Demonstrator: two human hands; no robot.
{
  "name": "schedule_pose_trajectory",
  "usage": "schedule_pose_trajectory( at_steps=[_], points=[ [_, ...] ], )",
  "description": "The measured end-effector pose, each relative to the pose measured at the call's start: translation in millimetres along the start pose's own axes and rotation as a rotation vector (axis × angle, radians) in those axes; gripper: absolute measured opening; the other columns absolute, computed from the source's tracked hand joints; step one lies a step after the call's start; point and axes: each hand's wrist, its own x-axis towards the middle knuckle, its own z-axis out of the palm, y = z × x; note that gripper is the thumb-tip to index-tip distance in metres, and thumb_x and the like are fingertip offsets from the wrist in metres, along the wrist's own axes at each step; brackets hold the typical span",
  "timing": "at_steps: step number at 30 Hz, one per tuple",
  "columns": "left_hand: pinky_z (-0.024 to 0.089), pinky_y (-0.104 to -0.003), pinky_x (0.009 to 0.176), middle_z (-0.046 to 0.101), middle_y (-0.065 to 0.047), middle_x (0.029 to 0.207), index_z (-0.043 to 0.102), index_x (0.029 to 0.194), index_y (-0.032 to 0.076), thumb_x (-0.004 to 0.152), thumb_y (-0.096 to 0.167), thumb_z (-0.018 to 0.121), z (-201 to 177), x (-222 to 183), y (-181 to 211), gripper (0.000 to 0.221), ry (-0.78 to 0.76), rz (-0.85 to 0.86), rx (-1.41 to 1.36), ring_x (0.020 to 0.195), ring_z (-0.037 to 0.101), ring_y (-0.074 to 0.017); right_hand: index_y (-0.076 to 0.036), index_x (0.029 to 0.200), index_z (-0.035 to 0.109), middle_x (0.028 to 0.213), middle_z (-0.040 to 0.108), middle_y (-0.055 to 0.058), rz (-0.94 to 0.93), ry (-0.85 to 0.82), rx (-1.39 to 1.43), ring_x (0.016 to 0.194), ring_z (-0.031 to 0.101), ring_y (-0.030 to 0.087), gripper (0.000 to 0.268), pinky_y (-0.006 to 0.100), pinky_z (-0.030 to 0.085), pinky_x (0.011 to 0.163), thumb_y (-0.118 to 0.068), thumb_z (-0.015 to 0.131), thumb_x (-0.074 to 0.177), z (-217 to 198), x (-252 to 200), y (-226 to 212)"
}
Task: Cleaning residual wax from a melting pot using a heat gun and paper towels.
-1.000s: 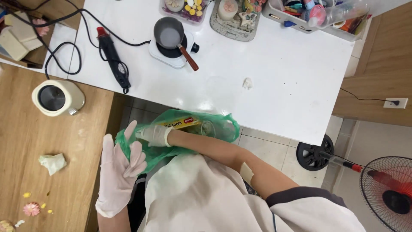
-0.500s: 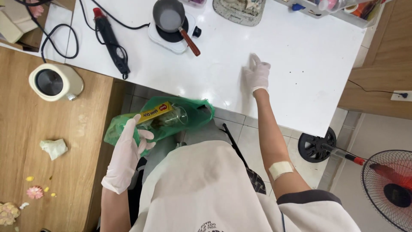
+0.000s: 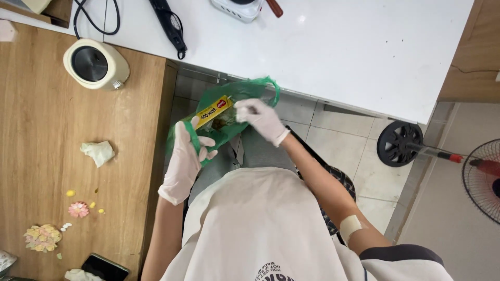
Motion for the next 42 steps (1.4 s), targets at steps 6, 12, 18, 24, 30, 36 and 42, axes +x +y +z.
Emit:
schedule_pose_trajectory(
  at_steps=[6,12,18,24,30,36,42],
  points=[
    [0.056,-0.036,0.085,0.062,-0.001,0.081,0.034,0.160,0.015,0.103,0.058,0.036,-19,19,-52,0.071,-0.236,-0.064,-0.196,0.061,0.048,-0.0087,0.003,0.135,0.064,0.129,0.065,0.017,-0.050,-0.216,-0.012,0.118,0.060,0.028,0.045,0.038,0.045,0.107,-0.028,0.058,0.103,88,-30,70],
    [0.054,-0.034,0.082,0.071,-0.009,0.095,0.064,0.124,0.001,0.110,0.051,0.040,-44,77,-142,0.057,-0.262,0.149,0.330,0.081,0.066,-0.0188,0.008,0.127,0.058,0.128,0.058,0.013,0.371,-0.256,1.192,0.117,0.053,0.026,0.038,0.041,0.040,0.114,-0.028,0.050,0.116,90,-71,86],
    [0.051,-0.045,0.084,0.071,-0.019,0.104,0.063,0.118,-0.001,0.109,0.023,0.040,-53,146,-182,0.035,-0.293,0.919,1.389,0.094,0.064,-0.0387,-0.001,0.131,0.059,0.135,0.062,0.007,0.425,-0.084,0.919,0.129,0.057,0.017,0.039,0.032,0.040,0.115,-0.026,0.044,0.105,99,-59,80],
    [0.056,-0.048,0.087,0.068,-0.016,0.117,0.062,0.128,0.011,0.105,0.034,0.044,-49,205,-133,0.036,-0.023,0.266,1.631,0.108,0.066,-0.0361,0.004,0.138,0.057,0.124,0.067,0.017,0.492,-0.050,0.773,0.095,0.060,0.022,0.045,0.041,0.048,0.098,-0.014,0.041,0.100,100,-40,205],
    [0.041,-0.040,0.107,0.052,-0.017,0.144,0.037,0.151,0.007,0.099,0.016,0.059,-82,409,-214,0.058,0.094,0.104,0.676,0.131,0.051,-0.0342,-0.001,0.137,0.058,0.124,0.070,0.016,0.606,0.324,0.902,0.091,0.064,0.024,0.047,0.043,0.055,0.089,-0.002,0.035,0.096,88,-11,250],
    [0.044,-0.037,0.109,0.053,-0.018,0.146,0.037,0.153,0.010,0.090,0.008,0.055,-63,520,-244,0.065,0.085,0.083,0.512,0.128,0.057,-0.0305,-0.007,0.137,0.057,0.120,0.070,0.014,0.594,0.454,0.880,0.090,0.069,0.027,0.040,0.040,0.058,0.080,-0.003,0.042,0.101,81,17,284],
    [0.044,-0.037,0.105,0.053,-0.016,0.118,0.043,0.121,0.007,0.085,-0.002,0.060,-72,593,-297,0.041,0.113,0.203,0.417,0.113,0.056,-0.0272,-0.002,0.142,0.055,0.126,0.068,0.015,0.522,0.497,0.816,0.102,0.071,0.022,0.042,0.037,0.061,0.087,0.005,0.051,0.101,69,49,303]
  ],
)
